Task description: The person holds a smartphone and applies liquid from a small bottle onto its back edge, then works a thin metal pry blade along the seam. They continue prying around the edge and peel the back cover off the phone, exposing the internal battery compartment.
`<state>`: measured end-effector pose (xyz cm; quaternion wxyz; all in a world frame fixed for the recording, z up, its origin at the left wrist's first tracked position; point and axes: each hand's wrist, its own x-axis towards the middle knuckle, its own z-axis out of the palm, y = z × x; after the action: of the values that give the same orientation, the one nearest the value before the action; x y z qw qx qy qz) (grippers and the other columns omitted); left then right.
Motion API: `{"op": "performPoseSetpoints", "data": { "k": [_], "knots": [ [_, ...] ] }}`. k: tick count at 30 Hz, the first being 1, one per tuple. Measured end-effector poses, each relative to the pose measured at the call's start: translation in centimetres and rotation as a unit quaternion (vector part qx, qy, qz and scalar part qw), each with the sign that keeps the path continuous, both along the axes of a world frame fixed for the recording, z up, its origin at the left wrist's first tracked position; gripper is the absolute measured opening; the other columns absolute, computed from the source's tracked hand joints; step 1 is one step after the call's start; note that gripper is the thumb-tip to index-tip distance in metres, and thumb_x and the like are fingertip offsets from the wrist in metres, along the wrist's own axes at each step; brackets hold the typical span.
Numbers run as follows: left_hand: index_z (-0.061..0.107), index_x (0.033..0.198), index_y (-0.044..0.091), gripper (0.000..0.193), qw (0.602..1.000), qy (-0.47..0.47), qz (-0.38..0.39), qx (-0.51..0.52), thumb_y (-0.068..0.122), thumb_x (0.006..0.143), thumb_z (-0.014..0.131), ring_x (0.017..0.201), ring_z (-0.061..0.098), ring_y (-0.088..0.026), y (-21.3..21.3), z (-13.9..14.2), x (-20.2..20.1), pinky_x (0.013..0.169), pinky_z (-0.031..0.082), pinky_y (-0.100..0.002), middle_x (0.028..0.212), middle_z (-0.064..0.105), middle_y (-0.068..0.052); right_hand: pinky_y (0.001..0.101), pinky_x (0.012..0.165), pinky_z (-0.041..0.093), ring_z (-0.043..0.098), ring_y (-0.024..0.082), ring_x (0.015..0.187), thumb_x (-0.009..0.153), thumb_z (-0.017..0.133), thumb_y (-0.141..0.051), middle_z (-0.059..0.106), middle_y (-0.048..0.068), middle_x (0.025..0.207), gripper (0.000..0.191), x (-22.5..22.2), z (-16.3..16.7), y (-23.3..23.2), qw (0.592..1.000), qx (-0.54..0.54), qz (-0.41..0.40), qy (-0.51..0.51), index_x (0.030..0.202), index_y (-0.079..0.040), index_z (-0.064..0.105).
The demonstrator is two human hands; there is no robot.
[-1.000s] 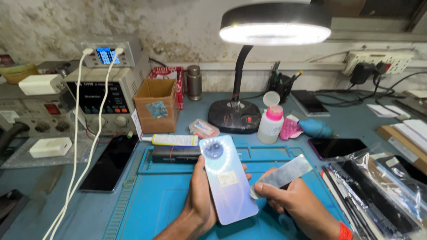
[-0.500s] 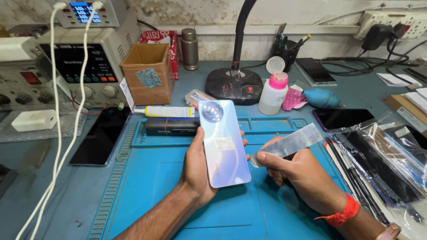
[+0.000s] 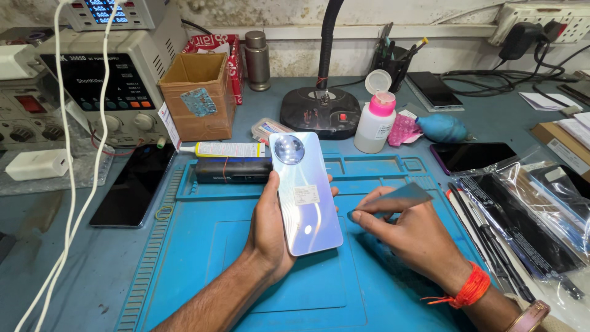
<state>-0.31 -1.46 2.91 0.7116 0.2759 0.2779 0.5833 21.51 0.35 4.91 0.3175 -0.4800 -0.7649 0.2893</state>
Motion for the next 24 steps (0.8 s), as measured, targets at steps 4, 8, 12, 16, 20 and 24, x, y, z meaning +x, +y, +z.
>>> {"op": "performPoseSetpoints", "data": {
  "k": [4, 8, 12, 16, 20, 24],
  "knots": [
    [0.053, 0.141, -0.002, 0.080, 1.000, 0.010, 0.006, -0.012, 0.059, 0.100, 0.022, 0.112, 0.068, -0.029, -0.1, 0.0, 0.1, 0.095, 0.056, -0.045, 0.125, 0.068, -0.018, 0.0274, 0.062, 0.052, 0.067, 0.012, 0.071, 0.079, 0.079, -0.022, 0.079, 0.005, 0.080, 0.024, 0.5, -0.3, 0.6, 0.982, -0.166, 0.012, 0.087, 0.089, -0.001, 0.081],
    [0.054, 0.139, -0.001, 0.080, 1.000, 0.017, 0.005, -0.024, 0.062, 0.099, 0.024, 0.110, 0.067, -0.029, -0.1, 0.1, 0.3, 0.092, 0.057, -0.046, 0.123, 0.068, -0.017, 0.0285, 0.062, 0.050, 0.065, 0.012, 0.072, 0.078, 0.080, -0.021, 0.077, 0.004, 0.079, 0.023, 1.0, -0.6, 1.1, 0.977, -0.198, 0.021, 0.073, 0.088, -0.001, 0.079],
    [0.054, 0.140, 0.000, 0.082, 1.000, 0.016, -0.002, -0.017, 0.064, 0.099, 0.023, 0.110, 0.067, -0.027, 0.0, 0.2, 0.4, 0.092, 0.057, -0.046, 0.123, 0.067, -0.017, 0.0253, 0.064, 0.052, 0.065, 0.010, 0.073, 0.080, 0.080, -0.020, 0.076, 0.004, 0.082, 0.021, 1.0, -0.6, 1.2, 0.980, -0.160, 0.055, 0.107, 0.089, -0.002, 0.078],
    [0.054, 0.139, -0.001, 0.084, 1.000, 0.010, 0.000, -0.008, 0.066, 0.099, 0.022, 0.111, 0.067, -0.028, -0.1, 0.2, 0.4, 0.093, 0.056, -0.045, 0.122, 0.067, -0.017, 0.0292, 0.051, 0.047, 0.060, 0.014, 0.060, 0.085, 0.075, -0.023, 0.071, 0.009, 0.077, 0.025, 0.7, 0.0, 0.8, 0.976, -0.183, -0.003, 0.123, 0.094, 0.001, 0.074],
    [0.054, 0.140, 0.002, 0.085, 1.000, 0.019, 0.018, -0.001, 0.067, 0.097, 0.020, 0.112, 0.067, -0.027, -0.2, 0.4, 0.3, 0.094, 0.056, -0.044, 0.126, 0.068, -0.015, 0.0288, 0.056, 0.057, 0.073, 0.015, 0.067, 0.091, 0.066, -0.025, 0.076, 0.010, 0.083, 0.026, 0.0, 0.5, 0.0, 0.961, -0.195, -0.012, 0.196, 0.104, -0.002, 0.065],
    [0.054, 0.140, 0.001, 0.091, 0.999, 0.022, 0.021, 0.019, 0.071, 0.096, 0.016, 0.108, 0.067, -0.029, -0.4, 0.5, 0.2, 0.093, 0.056, -0.045, 0.122, 0.067, -0.021, 0.0287, 0.063, 0.063, 0.076, 0.015, 0.074, 0.088, 0.065, -0.020, 0.075, 0.008, 0.087, 0.023, -0.7, 0.4, -0.6, 0.942, -0.210, -0.014, 0.261, 0.106, -0.006, 0.067]
  ]
}}
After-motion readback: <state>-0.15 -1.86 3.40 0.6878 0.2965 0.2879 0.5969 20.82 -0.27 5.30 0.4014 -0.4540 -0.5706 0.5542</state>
